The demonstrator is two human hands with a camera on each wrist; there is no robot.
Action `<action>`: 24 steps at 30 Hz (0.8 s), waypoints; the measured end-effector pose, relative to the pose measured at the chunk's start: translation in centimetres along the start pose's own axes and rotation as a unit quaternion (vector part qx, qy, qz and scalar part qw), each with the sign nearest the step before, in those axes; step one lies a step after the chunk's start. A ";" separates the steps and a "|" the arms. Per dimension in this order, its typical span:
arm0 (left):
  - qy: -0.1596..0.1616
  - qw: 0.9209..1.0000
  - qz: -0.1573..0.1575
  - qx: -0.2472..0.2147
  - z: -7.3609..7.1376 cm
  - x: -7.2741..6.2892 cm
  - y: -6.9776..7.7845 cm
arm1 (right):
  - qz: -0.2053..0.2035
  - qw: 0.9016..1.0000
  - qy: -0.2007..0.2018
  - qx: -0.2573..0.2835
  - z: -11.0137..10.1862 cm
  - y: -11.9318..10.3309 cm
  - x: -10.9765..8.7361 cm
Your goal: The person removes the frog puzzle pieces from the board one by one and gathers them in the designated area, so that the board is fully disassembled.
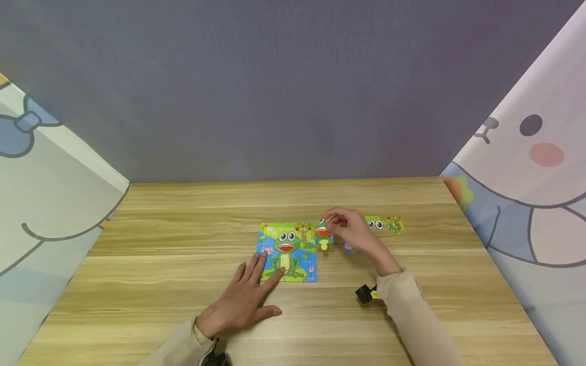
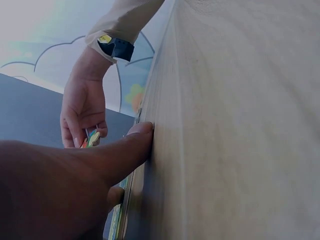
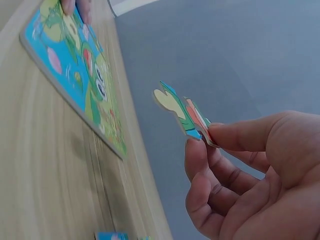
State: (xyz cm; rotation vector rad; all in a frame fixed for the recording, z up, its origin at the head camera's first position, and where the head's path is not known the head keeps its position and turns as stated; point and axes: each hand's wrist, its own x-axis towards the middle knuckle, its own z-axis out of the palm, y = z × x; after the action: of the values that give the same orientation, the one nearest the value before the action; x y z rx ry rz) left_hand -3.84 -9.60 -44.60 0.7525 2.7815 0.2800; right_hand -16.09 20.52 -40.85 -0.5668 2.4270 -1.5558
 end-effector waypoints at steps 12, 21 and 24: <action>0.002 1.000 0.003 -0.006 -0.3 -0.2 0.1 | 0.022 1.000 0.017 -0.014 -2.5 1.7 -1.6; -0.002 1.000 -0.002 -0.002 -0.2 0.0 0.1 | 0.030 0.999 0.029 -0.024 -3.8 2.8 -2.8; 0.003 1.000 0.003 -0.009 -0.1 0.0 0.0 | 0.037 0.998 0.033 -0.028 -4.2 3.2 -3.2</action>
State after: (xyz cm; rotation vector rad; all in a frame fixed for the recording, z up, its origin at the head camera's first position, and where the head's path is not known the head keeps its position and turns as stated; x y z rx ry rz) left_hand -3.82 -9.60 -44.52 0.7582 2.7781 0.3089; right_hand -15.44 26.55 -42.03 -0.4375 2.5169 -1.5040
